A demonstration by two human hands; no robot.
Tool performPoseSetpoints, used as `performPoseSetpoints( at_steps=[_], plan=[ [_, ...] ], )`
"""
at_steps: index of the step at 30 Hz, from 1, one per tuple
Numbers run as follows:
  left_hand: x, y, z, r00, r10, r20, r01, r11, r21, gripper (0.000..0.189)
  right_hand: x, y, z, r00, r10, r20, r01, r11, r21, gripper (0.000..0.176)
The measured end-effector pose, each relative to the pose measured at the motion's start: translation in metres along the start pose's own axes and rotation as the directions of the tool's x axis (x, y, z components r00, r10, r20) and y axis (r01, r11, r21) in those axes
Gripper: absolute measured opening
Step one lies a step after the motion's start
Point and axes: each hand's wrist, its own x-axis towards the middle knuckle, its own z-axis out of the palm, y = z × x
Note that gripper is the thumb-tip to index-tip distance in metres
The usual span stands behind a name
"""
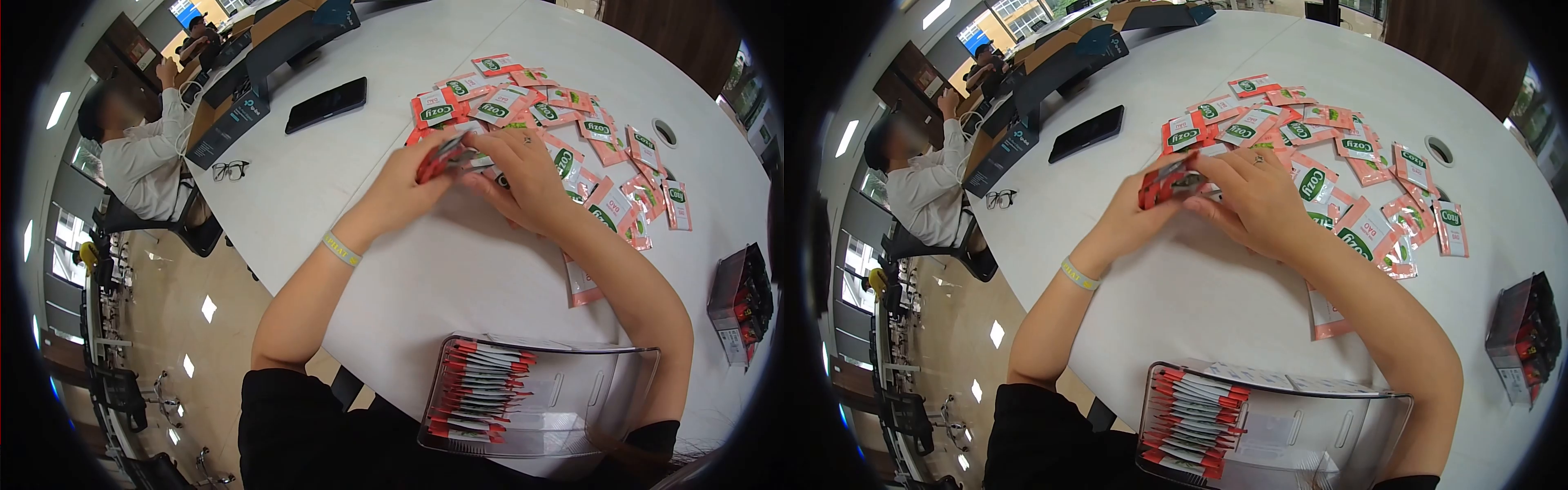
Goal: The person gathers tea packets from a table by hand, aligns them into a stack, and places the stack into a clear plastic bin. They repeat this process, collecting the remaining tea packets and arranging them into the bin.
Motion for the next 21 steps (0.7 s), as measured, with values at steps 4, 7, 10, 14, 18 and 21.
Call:
performPoseSetpoints(
  at_steps=[4,7,10,14,18,21],
  plan=[
    [0.005,0.005,-0.01,0.985,0.062,-0.164,-0.012,0.956,0.293,0.049,-0.004,0.002,0.004,0.988,0.108,0.107,-0.098,0.991,-0.096,0.036],
    [0.016,-0.025,-0.011,0.926,0.261,-0.271,-0.101,0.866,0.49,0.05,-0.006,0.004,0.0,0.954,0.197,0.226,-0.125,0.946,-0.298,0.036],
    [0.025,-0.033,-0.011,0.904,0.42,-0.085,-0.184,0.559,0.808,0.049,-0.004,-0.001,-0.004,0.973,0.164,0.165,-0.099,0.934,-0.344,0.03],
    [0.025,-0.013,-0.013,0.985,0.163,-0.06,-0.085,0.756,0.649,0.048,-0.008,0.004,0.001,0.99,0.114,0.078,-0.074,0.914,-0.399,0.027],
    [0.012,0.001,-0.008,0.991,0.12,0.05,-0.129,0.853,0.505,0.047,-0.008,0.006,0.002,0.988,0.152,0.042,-0.124,0.917,-0.38,0.033],
    [0.005,0.01,-0.002,0.99,0.124,0.069,-0.141,0.922,0.359,0.045,-0.009,0.008,0.002,0.991,0.113,0.075,-0.083,0.942,-0.325,0.04]
  ],
)
